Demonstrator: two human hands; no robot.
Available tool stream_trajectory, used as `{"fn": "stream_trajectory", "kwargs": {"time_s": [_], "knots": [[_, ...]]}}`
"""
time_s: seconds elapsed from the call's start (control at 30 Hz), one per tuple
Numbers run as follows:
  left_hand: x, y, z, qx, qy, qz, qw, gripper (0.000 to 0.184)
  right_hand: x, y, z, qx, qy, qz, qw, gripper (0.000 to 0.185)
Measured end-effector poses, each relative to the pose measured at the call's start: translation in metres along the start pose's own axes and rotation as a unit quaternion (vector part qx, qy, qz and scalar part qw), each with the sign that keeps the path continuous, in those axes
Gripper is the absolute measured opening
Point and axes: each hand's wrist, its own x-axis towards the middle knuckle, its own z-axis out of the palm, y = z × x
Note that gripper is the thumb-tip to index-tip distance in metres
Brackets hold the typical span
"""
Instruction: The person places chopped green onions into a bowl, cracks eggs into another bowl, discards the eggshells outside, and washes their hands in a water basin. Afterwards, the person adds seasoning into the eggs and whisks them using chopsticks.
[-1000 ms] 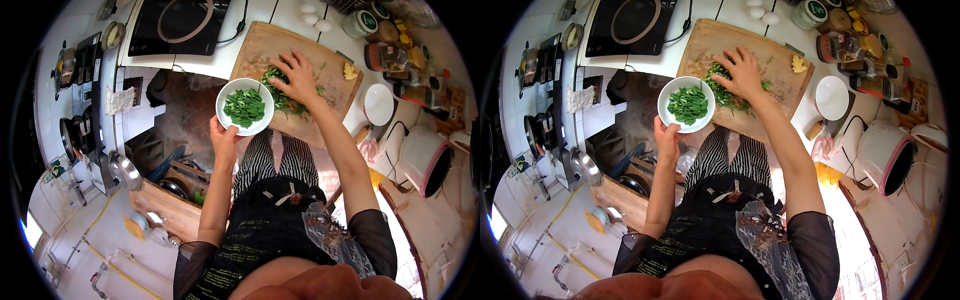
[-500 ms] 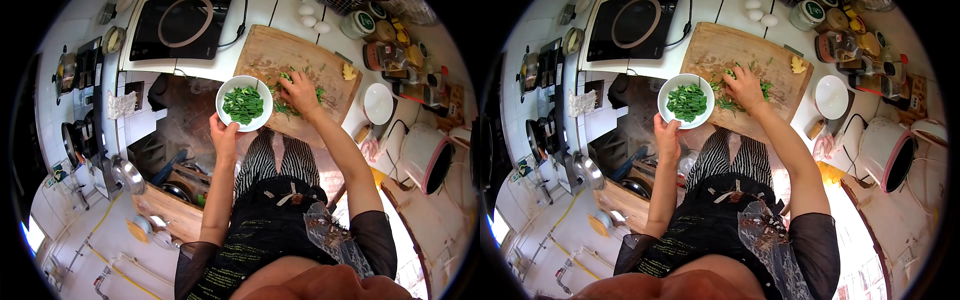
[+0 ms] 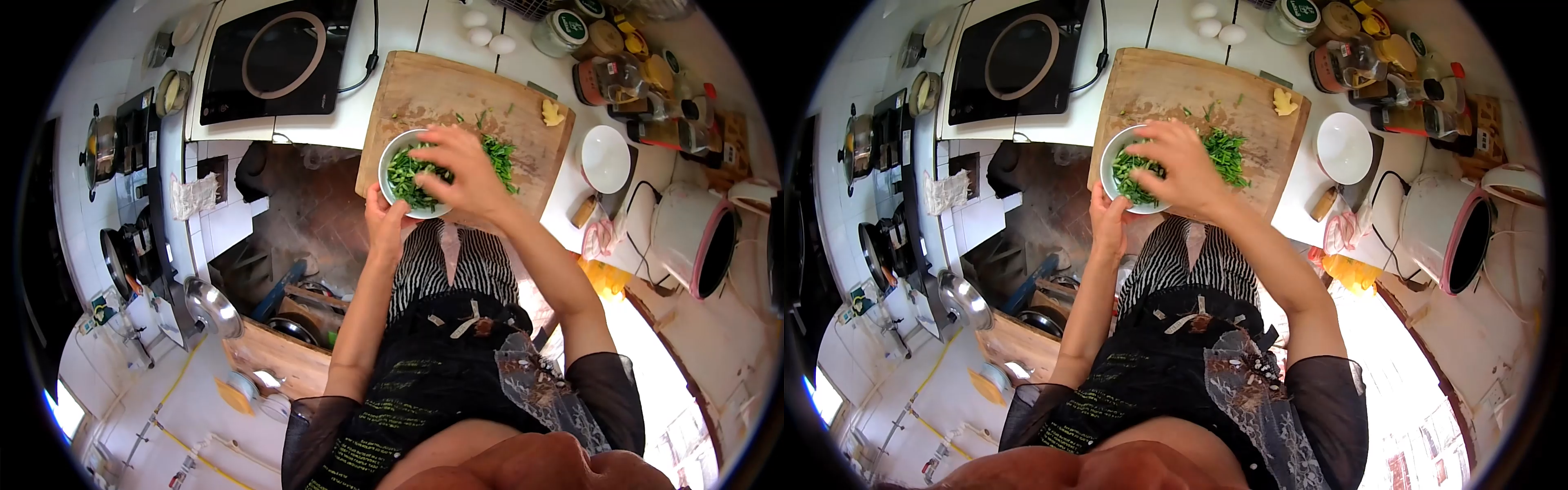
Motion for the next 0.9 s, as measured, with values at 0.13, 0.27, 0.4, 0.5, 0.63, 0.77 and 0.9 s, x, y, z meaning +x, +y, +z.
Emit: {"fn": "stream_trajectory", "kwargs": {"time_s": [0.13, 0.27, 0.4, 0.5, 0.63, 0.77, 0.9], "knots": [[-0.001, 0.001, -0.009, -0.036, -0.006, -0.006, 0.999, 0.053, -0.005, 0.076, -0.034, -0.045, 0.06, 0.158, 0.985, 0.017], [-0.001, 0.003, -0.023, -0.031, -0.02, -0.013, 0.999, 0.05, -0.022, 0.112, -0.024, -0.255, 0.078, 0.061, 0.962, 0.024], [-0.001, 0.003, -0.034, -0.041, -0.023, -0.026, 0.999, 0.048, -0.049, 0.077, 0.016, -0.188, 0.035, 0.088, 0.978, 0.025], [-0.004, 0.002, -0.043, -0.035, -0.013, -0.035, 0.999, 0.046, -0.061, 0.062, 0.018, -0.115, 0.027, 0.077, 0.99, 0.026], [-0.015, 0.002, -0.067, -0.028, -0.006, -0.022, 0.999, 0.046, -0.088, 0.061, -0.013, -0.217, 0.109, 0.128, 0.962, 0.03], [-0.037, -0.01, -0.098, -0.053, 0.034, -0.005, 0.998, 0.048, -0.097, 0.07, 0.008, -0.342, 0.088, 0.164, 0.921, 0.051], [-0.06, -0.034, -0.124, -0.083, 0.081, 0.022, 0.993, 0.049, -0.064, 0.071, 0.045, -0.259, 0.11, 0.127, 0.951, 0.055]]}}
